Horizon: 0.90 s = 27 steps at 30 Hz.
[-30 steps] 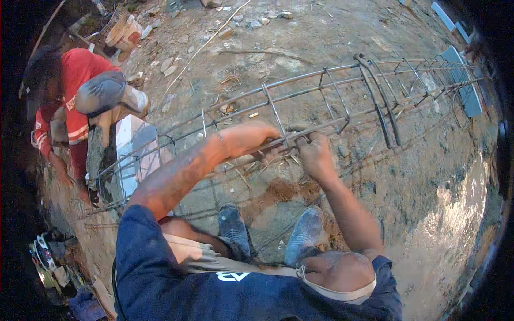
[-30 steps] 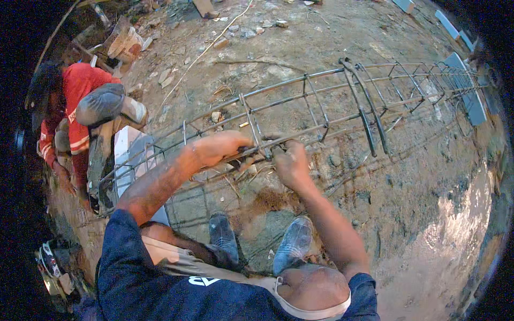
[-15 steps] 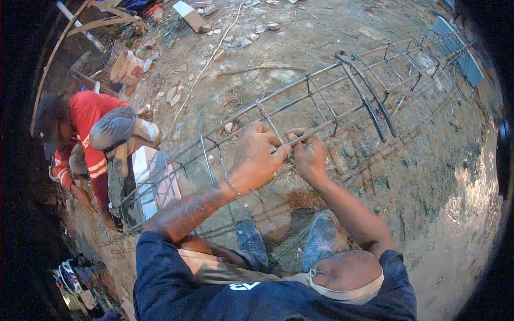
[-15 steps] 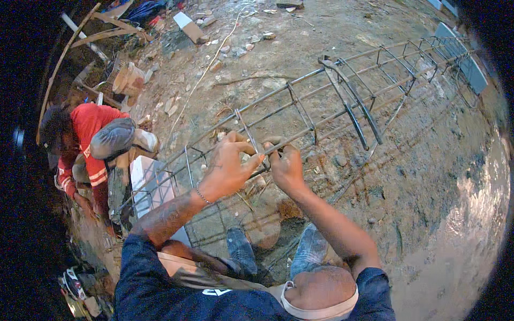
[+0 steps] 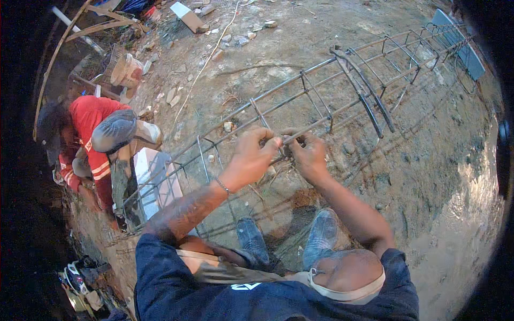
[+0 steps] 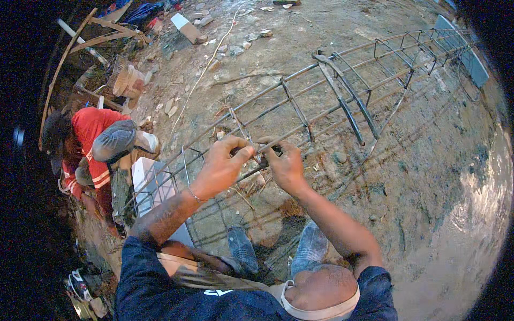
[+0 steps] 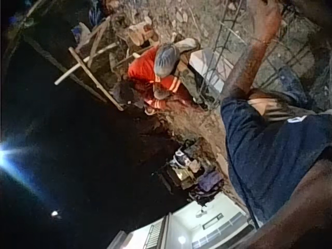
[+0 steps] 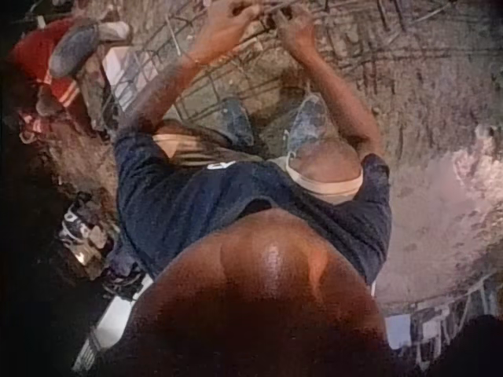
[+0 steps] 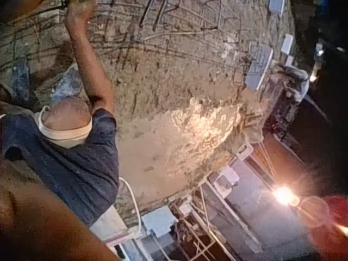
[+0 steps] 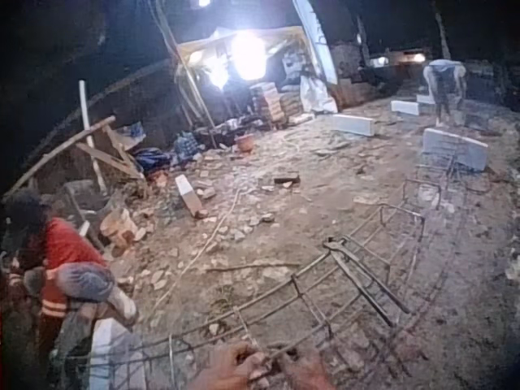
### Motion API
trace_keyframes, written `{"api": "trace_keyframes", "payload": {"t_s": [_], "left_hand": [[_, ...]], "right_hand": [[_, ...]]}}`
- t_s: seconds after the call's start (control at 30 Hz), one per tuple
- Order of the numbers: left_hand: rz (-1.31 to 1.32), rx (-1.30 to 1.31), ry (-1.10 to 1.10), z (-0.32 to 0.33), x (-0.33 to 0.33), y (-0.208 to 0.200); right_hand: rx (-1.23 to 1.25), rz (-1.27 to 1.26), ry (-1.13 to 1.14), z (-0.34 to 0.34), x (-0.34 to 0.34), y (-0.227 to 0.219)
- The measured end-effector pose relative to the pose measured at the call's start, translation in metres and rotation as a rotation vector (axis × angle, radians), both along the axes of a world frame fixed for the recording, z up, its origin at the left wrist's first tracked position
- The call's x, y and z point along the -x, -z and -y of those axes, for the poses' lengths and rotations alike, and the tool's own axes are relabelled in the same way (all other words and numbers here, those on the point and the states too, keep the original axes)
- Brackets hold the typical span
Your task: The person ties a metal rebar cage together by wrapping wire around the joints by hand and twisting the wire tight using pliers.
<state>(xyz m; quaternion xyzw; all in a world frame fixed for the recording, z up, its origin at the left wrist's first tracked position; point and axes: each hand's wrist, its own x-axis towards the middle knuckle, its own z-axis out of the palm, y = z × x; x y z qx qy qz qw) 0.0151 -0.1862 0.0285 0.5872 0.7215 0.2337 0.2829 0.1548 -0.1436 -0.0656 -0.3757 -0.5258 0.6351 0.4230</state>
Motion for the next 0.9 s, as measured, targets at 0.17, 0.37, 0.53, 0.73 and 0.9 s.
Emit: {"api": "trace_keyframes", "payload": {"t_s": [0.17, 0.37, 0.53, 0.73, 0.9], "left_hand": [[0.01, -0.029, 0.03, 0.003, -0.003, -0.007], [0.107, 0.087, -0.015, 0.003, -0.008, -0.014], [0.069, -0.21, 0.208, 0.011, 0.006, 0.001], [0.014, -0.326, 0.18, 0.018, 0.017, 0.018], [-0.118, -0.371, 0.235, 0.016, 0.021, 0.028]], "right_hand": [[0.02, -0.017, -0.097, -0.005, 0.0, 0.01], [0.035, -0.017, -0.161, -0.01, -0.014, 0.002], [-0.016, 0.016, -0.109, -0.006, -0.017, -0.007], [0.03, 0.05, -0.116, -0.004, -0.016, -0.001], [0.009, 0.085, -0.076, -0.001, -0.013, 0.01]]}}
